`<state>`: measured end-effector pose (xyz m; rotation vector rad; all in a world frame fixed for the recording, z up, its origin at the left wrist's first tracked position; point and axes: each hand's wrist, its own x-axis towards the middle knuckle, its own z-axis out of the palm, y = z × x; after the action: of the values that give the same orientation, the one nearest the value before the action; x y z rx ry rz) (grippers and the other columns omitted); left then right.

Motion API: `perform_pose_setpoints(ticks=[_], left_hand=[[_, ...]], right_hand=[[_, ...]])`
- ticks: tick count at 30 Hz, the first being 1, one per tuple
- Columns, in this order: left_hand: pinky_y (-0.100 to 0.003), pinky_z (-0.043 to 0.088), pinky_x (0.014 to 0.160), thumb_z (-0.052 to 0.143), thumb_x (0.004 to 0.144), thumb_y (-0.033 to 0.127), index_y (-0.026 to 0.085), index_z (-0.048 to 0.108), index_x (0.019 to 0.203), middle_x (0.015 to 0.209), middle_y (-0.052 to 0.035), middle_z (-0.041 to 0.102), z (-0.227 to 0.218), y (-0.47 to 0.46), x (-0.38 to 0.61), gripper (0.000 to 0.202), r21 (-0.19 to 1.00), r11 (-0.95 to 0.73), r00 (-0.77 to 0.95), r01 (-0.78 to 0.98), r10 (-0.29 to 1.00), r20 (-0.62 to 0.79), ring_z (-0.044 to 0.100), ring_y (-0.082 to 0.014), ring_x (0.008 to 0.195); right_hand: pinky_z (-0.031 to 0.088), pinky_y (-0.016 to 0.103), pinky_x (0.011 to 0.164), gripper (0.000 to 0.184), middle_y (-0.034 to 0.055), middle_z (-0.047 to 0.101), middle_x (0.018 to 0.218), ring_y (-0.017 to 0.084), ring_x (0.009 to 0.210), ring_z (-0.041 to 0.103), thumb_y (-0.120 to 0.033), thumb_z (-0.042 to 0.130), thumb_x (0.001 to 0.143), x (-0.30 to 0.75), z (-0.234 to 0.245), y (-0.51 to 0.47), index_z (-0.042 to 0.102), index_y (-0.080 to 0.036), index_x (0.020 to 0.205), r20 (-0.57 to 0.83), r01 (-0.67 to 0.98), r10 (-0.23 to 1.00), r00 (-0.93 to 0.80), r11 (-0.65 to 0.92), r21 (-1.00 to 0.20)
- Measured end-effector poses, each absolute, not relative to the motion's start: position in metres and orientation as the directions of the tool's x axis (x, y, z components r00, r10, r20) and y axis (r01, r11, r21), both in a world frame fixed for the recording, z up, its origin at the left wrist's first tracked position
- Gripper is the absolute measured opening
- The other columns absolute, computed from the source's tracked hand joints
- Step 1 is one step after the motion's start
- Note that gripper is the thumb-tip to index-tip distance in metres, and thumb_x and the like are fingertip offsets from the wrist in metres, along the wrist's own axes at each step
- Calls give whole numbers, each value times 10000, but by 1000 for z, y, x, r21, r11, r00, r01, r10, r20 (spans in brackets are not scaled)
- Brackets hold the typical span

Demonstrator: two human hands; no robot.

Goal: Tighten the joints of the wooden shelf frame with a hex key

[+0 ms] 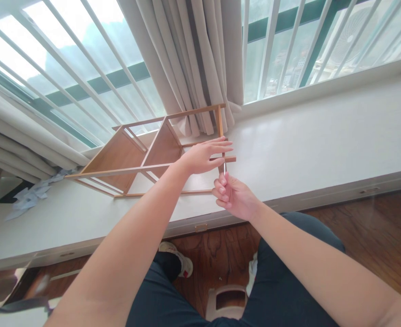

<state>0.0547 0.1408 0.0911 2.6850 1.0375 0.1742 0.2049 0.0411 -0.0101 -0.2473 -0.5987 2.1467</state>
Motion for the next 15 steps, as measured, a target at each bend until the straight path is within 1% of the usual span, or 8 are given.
perform_pose_setpoints(ticks=[4,9,15], left_hand=[[-447,420,1291,483,976,351,299,619,1456,1638,54,475,92,140,55,501,272,-706,731,654,682,11,352,-201,1610],[-435,411,1297,491,979,353,305,626,1449,1634,50,482,91,140,55,491,279,-710,735,647,678,20,354,-196,1609],[-443,435,1277,496,972,347,317,629,1444,1633,56,484,92,140,56,491,280,-696,722,661,691,14,358,-200,1607]], right_hand=[[266,173,412,431,-55,512,686,66,515,389,-531,768,872,201,-11,40,482,-212,825,51,-716,817,-575,-472,-514],[265,193,408,468,-64,495,622,67,471,377,-571,755,856,197,-9,38,461,-213,790,37,-732,881,-471,-368,-573],[256,206,405,486,-68,473,566,66,426,369,-604,726,842,193,-8,36,447,-214,758,10,-719,924,-383,-292,-631]])
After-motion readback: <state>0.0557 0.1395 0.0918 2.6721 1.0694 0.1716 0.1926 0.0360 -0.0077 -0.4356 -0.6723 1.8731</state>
